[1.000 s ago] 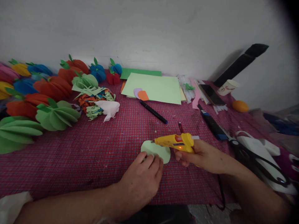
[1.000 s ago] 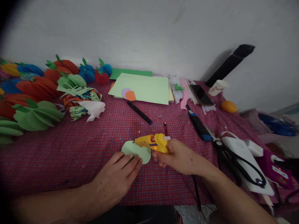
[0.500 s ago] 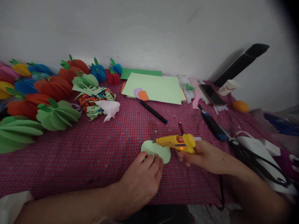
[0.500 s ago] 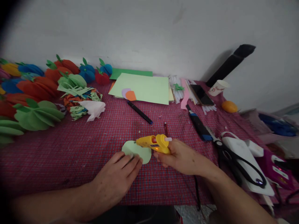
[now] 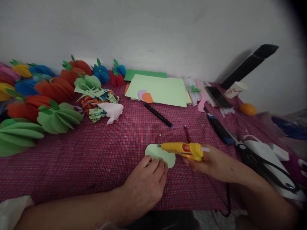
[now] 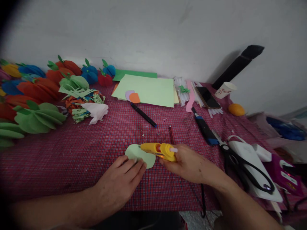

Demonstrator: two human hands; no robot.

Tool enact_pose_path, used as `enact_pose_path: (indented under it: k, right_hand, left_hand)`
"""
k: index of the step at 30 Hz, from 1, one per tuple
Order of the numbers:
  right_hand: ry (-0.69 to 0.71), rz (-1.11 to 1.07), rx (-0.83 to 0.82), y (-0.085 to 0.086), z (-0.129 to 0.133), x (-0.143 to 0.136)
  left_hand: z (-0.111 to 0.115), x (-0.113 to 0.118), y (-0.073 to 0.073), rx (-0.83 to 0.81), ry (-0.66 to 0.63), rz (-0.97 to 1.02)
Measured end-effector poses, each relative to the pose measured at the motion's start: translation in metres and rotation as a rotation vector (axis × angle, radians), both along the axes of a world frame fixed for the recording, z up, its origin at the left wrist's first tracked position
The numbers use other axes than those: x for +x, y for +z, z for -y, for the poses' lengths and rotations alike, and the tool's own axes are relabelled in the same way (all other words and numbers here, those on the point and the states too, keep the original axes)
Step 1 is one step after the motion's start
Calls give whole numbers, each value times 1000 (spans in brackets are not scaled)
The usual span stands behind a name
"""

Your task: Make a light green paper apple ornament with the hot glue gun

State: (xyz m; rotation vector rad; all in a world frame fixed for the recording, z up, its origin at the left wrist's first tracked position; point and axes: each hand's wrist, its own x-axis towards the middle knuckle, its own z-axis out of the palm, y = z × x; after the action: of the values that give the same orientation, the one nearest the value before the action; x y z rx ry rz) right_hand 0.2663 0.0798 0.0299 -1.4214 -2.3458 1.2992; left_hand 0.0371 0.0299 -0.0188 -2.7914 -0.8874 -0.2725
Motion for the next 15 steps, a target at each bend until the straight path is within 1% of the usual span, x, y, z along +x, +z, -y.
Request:
enact_pose_path:
  k: [8,15]
  right_hand:
    - [-40,-45,30,-9,0,-2]
    - [-40,-42,25,-7,0,-1]
  left_hand:
    - [-1,0,-1,6,4,12]
    - [-1,1,0,-16,2,-9]
